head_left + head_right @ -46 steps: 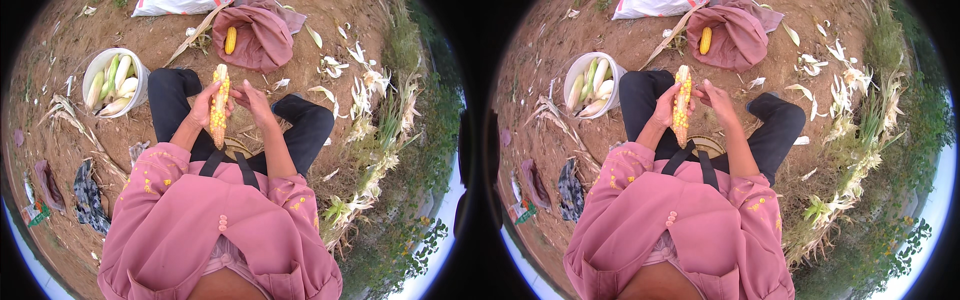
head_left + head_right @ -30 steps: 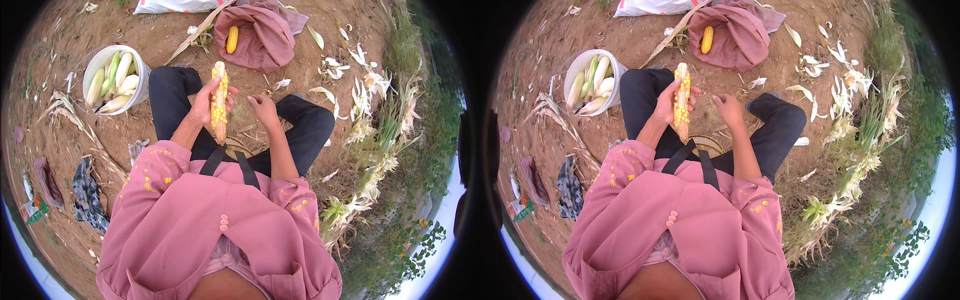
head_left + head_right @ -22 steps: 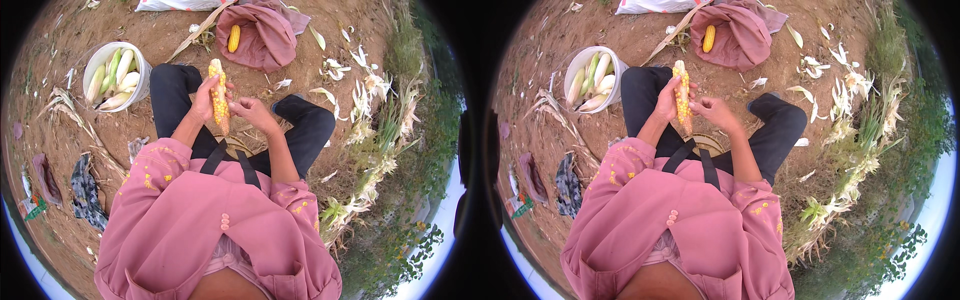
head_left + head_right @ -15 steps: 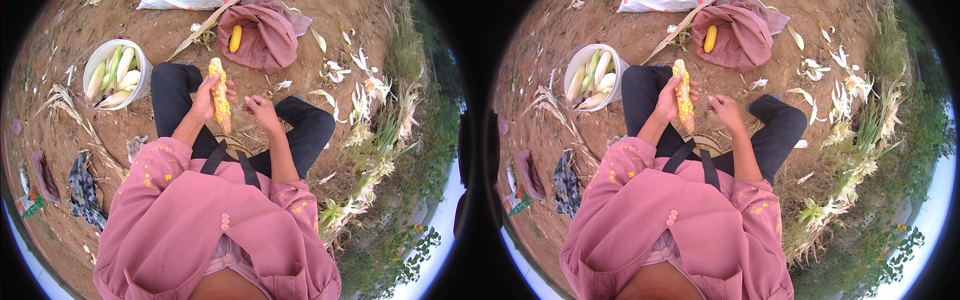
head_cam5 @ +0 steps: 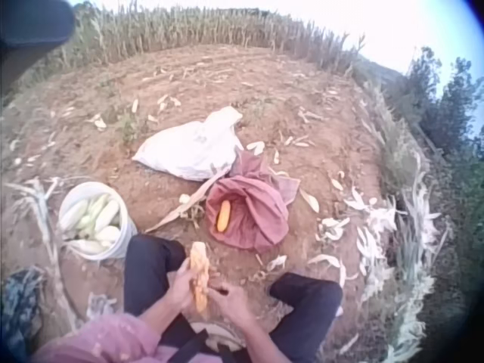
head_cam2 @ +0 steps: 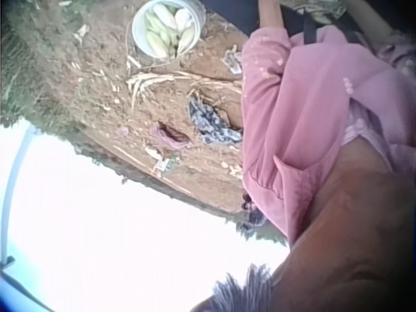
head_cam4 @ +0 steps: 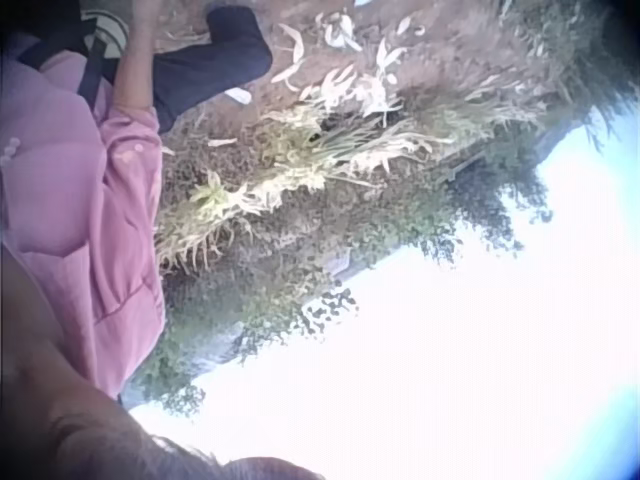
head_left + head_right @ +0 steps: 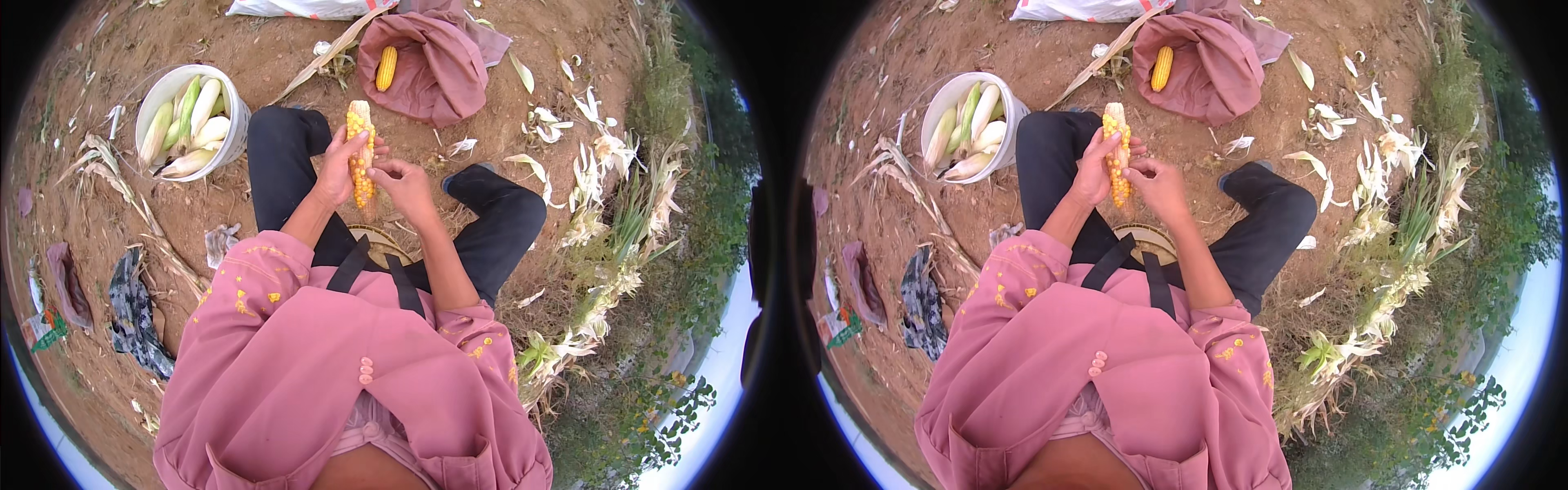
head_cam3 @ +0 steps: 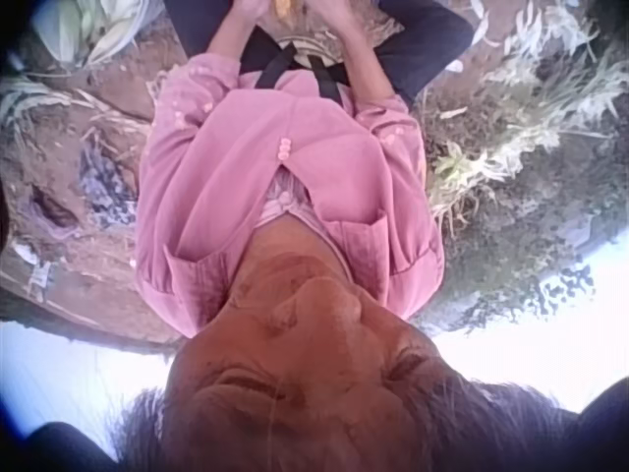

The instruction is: The person sits on the ground and shucks corn cobs by hand, removing the husks and silk. They place the shucked cobs on a cloth and discard the husks on the ground.

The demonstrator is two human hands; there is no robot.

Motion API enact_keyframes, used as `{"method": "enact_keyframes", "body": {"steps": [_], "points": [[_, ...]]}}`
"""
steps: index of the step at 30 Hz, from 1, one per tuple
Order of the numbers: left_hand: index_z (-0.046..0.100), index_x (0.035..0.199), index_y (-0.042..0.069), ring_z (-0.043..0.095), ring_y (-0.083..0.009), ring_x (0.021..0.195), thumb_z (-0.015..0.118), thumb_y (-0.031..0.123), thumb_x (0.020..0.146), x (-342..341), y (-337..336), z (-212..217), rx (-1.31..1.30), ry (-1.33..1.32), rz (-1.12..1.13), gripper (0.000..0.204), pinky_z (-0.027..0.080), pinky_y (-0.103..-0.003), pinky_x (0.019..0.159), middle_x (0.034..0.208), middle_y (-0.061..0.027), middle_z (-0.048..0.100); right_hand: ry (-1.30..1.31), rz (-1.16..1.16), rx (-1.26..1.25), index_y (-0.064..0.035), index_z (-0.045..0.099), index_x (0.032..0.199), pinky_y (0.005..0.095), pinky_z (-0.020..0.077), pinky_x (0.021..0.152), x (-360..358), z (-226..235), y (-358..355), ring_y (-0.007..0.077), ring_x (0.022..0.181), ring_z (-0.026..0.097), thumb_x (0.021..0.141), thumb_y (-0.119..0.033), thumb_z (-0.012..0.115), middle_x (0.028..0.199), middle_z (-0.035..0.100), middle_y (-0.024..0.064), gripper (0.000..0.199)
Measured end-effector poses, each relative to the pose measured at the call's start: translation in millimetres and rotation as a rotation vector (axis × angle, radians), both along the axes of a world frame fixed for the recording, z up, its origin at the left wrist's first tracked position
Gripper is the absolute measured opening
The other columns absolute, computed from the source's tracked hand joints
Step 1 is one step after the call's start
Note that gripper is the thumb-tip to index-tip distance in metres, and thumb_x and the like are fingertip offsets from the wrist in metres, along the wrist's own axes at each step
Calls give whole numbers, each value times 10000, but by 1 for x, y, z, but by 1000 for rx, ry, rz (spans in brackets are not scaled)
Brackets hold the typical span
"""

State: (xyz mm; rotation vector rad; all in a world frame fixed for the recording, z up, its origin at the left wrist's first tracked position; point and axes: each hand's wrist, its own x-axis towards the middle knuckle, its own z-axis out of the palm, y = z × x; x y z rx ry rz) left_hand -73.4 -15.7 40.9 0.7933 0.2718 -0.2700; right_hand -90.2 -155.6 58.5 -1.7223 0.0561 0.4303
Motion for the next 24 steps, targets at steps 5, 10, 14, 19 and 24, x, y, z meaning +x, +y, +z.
{"method": "enact_keyframes", "body": {"steps": [5, 10, 14, 19, 24], "points": [[393, 1114, 36, 593, -236, 902, 530, 153, 869, -1, -5, 0, 76, -15, 15, 305, 510, -362, 782, 965, -139, 558, 8, -19, -112, 18, 669, 870, 237, 442, 606, 2, -3, -2, 69, 652, 557, 751, -178, 684, 720, 651, 47, 230], [416, 1127, 25, 610, -181, 814, 598, 155, 838, -3, -10, -4, 136, -10, 57, 366, 523, -305, 712, 916, -103, 574, -87, 27, -463, 6, 668, 778, 267, 450, 578, 2, 1, 5, 82, 611, 559, 731, -190, 669, 682, 656, 67, 202], [416, 1111, 25, 614, -190, 807, 586, 158, 847, -2, -9, -5, 103, -9, 59, 341, 526, -311, 713, 915, -111, 576, -57, -37, -500, -13, 663, 776, 306, 464, 580, 2, 5, 10, 170, 626, 623, 702, -200, 641, 680, 643, 120, 203], [419, 1078, 36, 595, -294, 911, 467, 239, 907, 1, 0, 3, -95, 27, 38, 270, 505, -409, 811, 977, -169, 563, 144, -248, -67, 13, 647, 779, 292, 450, 584, 5, -41, -16, 148, 618, 591, 720, -166, 623, 670, 632, 100, 191], [396, 1053, 30, 588, -343, 908, 420, 289, 922, 5, 3, 7, -300, 76, 74, 291, 492, -453, 839, 977, -209, 553, -119, -203, -542, 12, 648, 773, 270, 454, 588, 3, -73, -44, 147, 610, 581, 772, -190, 618, 674, 630, 93, 204]]}}
